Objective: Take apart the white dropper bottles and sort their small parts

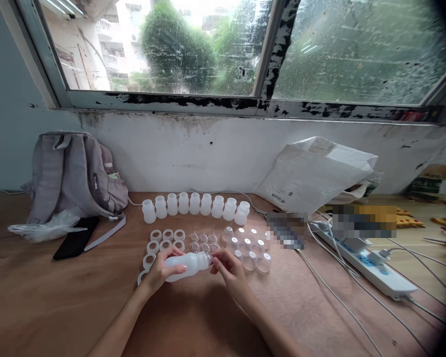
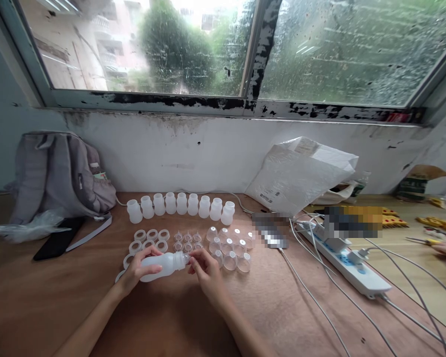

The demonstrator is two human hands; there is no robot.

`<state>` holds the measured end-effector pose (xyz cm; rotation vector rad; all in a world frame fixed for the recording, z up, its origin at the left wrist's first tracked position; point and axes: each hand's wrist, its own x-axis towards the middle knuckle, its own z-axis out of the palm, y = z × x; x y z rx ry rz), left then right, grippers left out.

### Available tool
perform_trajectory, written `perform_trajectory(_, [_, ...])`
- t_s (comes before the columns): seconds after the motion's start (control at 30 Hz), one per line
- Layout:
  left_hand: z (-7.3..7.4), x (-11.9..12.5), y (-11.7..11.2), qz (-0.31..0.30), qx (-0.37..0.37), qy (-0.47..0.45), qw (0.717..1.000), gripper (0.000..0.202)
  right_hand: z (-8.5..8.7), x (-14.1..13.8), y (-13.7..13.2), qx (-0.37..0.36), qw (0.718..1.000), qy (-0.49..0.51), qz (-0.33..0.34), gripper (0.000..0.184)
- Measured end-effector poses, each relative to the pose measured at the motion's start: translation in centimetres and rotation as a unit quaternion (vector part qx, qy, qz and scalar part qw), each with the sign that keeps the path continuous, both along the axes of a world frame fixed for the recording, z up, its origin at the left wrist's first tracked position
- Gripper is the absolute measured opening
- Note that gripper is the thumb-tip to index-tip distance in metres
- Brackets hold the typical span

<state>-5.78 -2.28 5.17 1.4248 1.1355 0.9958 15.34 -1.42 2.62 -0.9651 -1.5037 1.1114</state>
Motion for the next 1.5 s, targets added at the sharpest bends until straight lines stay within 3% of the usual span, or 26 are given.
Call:
perform_trajectory(0.67, [0.3, 0.2, -0.2, -0.018, -0.005, 0.007, 1.0, 0.023, 0.5, -0.2, -0.4, -0.028, 0.999, -0.046, -0.009, 0.036])
perform_trajectory(0.83, [-0.1, 0.3, -0.2, -0.039, -0.011, -0.004, 0.999, 0.024, -0.4, -0.4, 0.0, -0.065, 0.998, -0.005, -0.013, 0.042])
perform_trajectory(0.97, [-0.5, 1.0, -0.4, -0.051, -0.033, -0.028, 0.998, 0.026, 0.4, -0.4, -0.1, -0.075, 0.996, 0.043, -0.017, 0.036])
perform_trajectory(1.03, [-0.7, 1.5, -0.7, -0.068, -0.065, -0.063, 0.994, 0.027, 1.2, -0.3, -0.4, -0.059, 0.996, 0.072, 0.007, 0.026])
perform_trajectory(1.13, [-1.1, 2.4, -1.2, -0.095, -0.087, -0.091, 0.987, 0.029, 2.2, -0.4, -0.8, -0.075, 0.988, 0.104, 0.082, 0.044])
perform_trajectory(1.2, [-1.6, 2.9, -1.6, -0.078, -0.043, -0.052, 0.995, 0.031, 2.3, -0.6, -1.0, -0.094, 0.987, 0.094, 0.085, 0.041])
perform_trajectory(1.3, [-2.1, 3.3, -2.0, 0.014, 0.103, 0.059, 0.993, 0.036, 1.8, -1.0, -1.1, -0.105, 0.993, 0.048, -0.01, 0.031])
perform_trajectory(1.37, [-2.3, 3.6, -2.2, 0.054, 0.156, 0.095, 0.982, 0.041, 1.6, -1.1, -1.1, -0.106, 0.992, 0.042, -0.047, 0.03])
perform_trajectory(1.43, [-2.2, 3.9, -2.3, 0.037, 0.116, 0.06, 0.991, 0.044, 1.7, -1.1, -1.2, -0.101, 0.992, 0.078, -0.015, 0.032])
perform_trajectory(1.5, [-2.0, 4.2, -2.3, -0.05, 0.002, -0.022, 0.999, 0.046, 2.1, -1.0, -1.4, -0.117, 0.983, 0.127, 0.056, 0.039])
